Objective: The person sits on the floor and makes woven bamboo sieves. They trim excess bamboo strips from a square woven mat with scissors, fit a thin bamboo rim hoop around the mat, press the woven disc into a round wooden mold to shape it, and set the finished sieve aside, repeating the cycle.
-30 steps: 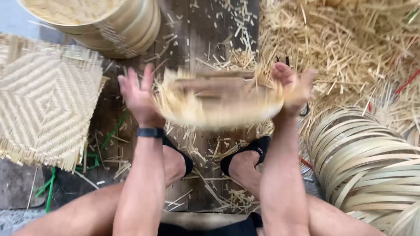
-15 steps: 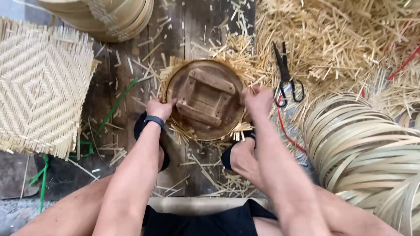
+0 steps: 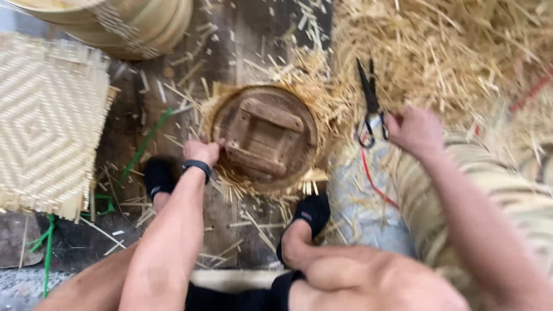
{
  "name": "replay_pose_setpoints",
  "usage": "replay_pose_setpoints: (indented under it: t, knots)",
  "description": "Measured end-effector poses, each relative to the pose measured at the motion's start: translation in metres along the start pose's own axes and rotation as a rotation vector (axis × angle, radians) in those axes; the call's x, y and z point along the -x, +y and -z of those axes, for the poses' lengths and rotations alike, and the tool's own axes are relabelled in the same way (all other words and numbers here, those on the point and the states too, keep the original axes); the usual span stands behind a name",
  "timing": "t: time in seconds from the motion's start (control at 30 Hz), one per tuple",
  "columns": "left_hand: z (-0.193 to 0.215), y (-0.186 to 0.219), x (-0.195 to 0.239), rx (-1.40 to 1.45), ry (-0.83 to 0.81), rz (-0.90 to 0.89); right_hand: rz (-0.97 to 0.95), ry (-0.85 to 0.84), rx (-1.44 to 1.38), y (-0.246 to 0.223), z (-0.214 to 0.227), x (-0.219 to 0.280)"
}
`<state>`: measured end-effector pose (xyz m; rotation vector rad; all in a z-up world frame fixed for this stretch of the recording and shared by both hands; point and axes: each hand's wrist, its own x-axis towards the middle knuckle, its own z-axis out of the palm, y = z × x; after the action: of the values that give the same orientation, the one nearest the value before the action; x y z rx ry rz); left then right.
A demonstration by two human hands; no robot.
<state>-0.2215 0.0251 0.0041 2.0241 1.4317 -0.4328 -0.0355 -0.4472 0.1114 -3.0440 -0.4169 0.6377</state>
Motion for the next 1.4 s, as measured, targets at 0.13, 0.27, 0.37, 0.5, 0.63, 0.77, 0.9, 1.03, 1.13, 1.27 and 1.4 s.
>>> replay_pose_setpoints:
  t: [0.13,0.27,0.37,0.5,0.63,0.77,0.9,1.03,1.13,1.27,1.4]
  knots:
    - [0.005,-0.004,-0.012,0.107,-0.083,0.019,-0.112,0.261,-0.174,0.069,-0.181,-0.051]
    - [-0.023,0.016,0.03,0.033,0.355,-0.33,-0.169,0.514,0.096,0.048,-0.221,-0.057]
    - [-0.034,0.105,0.094,0.031,0.084,-0.061,-0.359,0.025,-0.45,0.045,-0.186,-0.048]
    - [-0.067,0.152,0.099,0.021,0.027,-0.079,-0.484,-0.358,-0.749,0.027,-0.194,-0.041]
    - [-0.094,0.133,0.105,-0.04,0.127,-0.436,-0.413,-0.35,-1.268,-0.02,-0.151,0.014]
    - [-0.115,0.096,0.114,-0.099,0.112,-0.769,-0.531,-0.042,-0.715,-0.027,-0.182,0.047]
    - [-0.119,0.085,0.12,-0.002,0.12,-0.822,-0.283,-0.03,-0.493,-0.043,-0.141,0.05]
    - [-0.107,0.088,0.116,-0.015,0.133,-0.834,-0.038,-0.06,-0.253,-0.084,-0.12,0.007]
    - [-0.106,0.092,0.118,-0.016,0.106,-0.826,-0.007,-0.016,-0.079,-0.094,-0.115,-0.007]
    - [-0.113,0.088,0.122,-0.122,0.054,-0.834,-0.162,-0.215,-0.003,-0.058,-0.146,0.006]
    - [-0.121,0.089,0.137,-0.068,-0.062,-0.979,0.046,0.268,0.014,-0.029,-0.171,0.016]
